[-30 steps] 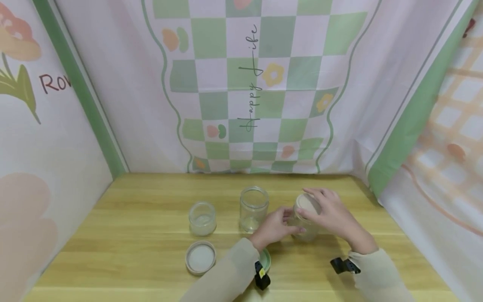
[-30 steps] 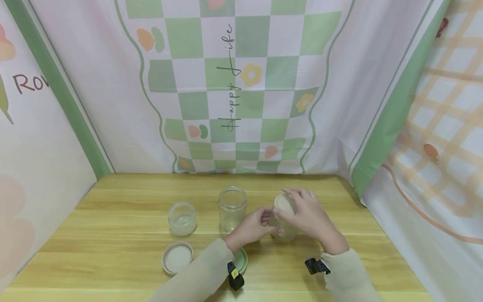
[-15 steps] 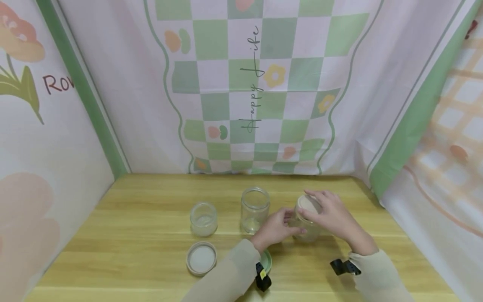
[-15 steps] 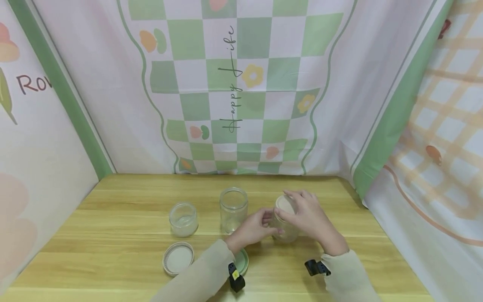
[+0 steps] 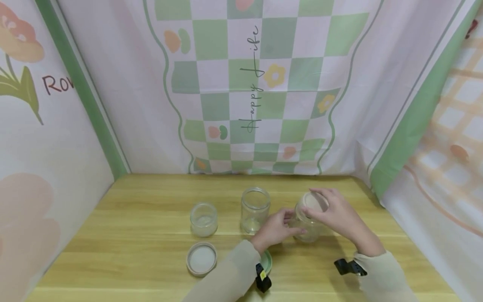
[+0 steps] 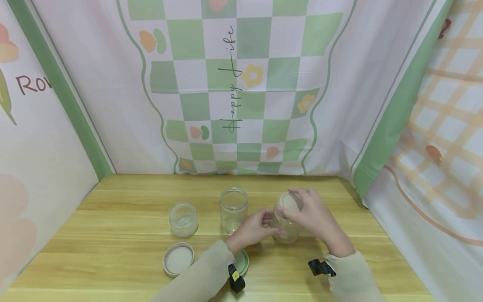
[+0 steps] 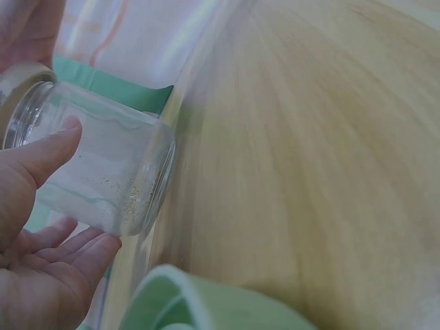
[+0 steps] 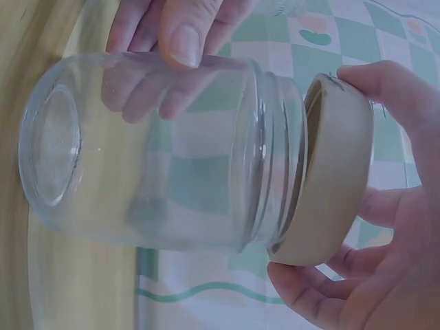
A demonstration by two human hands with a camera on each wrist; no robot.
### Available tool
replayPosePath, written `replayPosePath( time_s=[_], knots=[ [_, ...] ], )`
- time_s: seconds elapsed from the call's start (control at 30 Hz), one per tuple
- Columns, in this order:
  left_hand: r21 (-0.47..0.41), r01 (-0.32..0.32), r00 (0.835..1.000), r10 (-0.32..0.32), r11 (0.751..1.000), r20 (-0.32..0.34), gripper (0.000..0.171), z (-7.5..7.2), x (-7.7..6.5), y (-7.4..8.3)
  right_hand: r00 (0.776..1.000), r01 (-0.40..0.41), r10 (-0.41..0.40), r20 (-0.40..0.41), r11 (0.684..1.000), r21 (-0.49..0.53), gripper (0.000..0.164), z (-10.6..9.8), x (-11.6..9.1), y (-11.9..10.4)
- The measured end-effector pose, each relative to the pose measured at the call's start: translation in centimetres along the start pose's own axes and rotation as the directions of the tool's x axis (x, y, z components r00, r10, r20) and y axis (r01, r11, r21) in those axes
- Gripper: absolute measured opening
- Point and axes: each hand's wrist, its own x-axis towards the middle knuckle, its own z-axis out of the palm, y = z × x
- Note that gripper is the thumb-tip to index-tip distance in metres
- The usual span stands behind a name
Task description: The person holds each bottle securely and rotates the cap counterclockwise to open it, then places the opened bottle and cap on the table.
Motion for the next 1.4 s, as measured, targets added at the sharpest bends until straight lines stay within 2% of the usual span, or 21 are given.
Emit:
replayPosePath(
  time_s=[0.37,0.53,0.67,0.8,0.93,1.1,1.23,1.4],
  knots=[
    [0.005,0.005,1.0,-0.006,1.0,0.012,0.065,0.0,0.1,-0.3,0.999,-0.047,0.046,0.023,0.999,0.017,0.077,-1.1,-0.8,-0.2],
    [-0.007,0.018,1.0,-0.018,1.0,0.013,0.068,0.1,0.2,-0.6,0.999,-0.028,0.027,0.034,0.999,0.025,0.072,-1.4,-1.2,-0.2],
    [-0.008,0.019,1.0,-0.019,1.0,0.01,0.069,0.1,0.3,-0.8,0.999,-0.004,0.0,0.05,0.996,0.086,0.069,-1.8,-1.5,-0.3],
    [0.0,0.024,1.0,-0.024,1.0,0.007,0.07,0.1,0.4,-0.8,0.997,-0.024,0.011,0.078,0.986,0.163,0.066,-2.3,-2.0,-0.5],
    [0.013,0.019,1.0,-0.019,1.0,0.007,0.07,0.2,0.4,-0.7,0.995,-0.042,0.031,0.092,0.992,0.118,0.064,-2.8,-2.6,-0.5],
    [0.012,0.004,1.0,-0.004,1.0,0.008,0.068,0.2,0.2,-0.5,0.997,-0.024,0.021,0.07,0.999,0.042,0.056,-3.4,-3.4,-0.4],
    [0.012,0.008,1.0,-0.008,1.0,0.005,0.068,0.1,0.0,-0.4,0.998,-0.014,0.01,0.068,0.998,0.058,0.053,-3.7,-4.0,-0.3],
    [0.019,0.003,1.0,-0.003,1.0,0.01,0.069,-0.1,-0.1,-0.4,0.995,-0.025,0.013,0.102,0.992,0.122,0.056,-3.7,-4.7,-0.1]
  ],
)
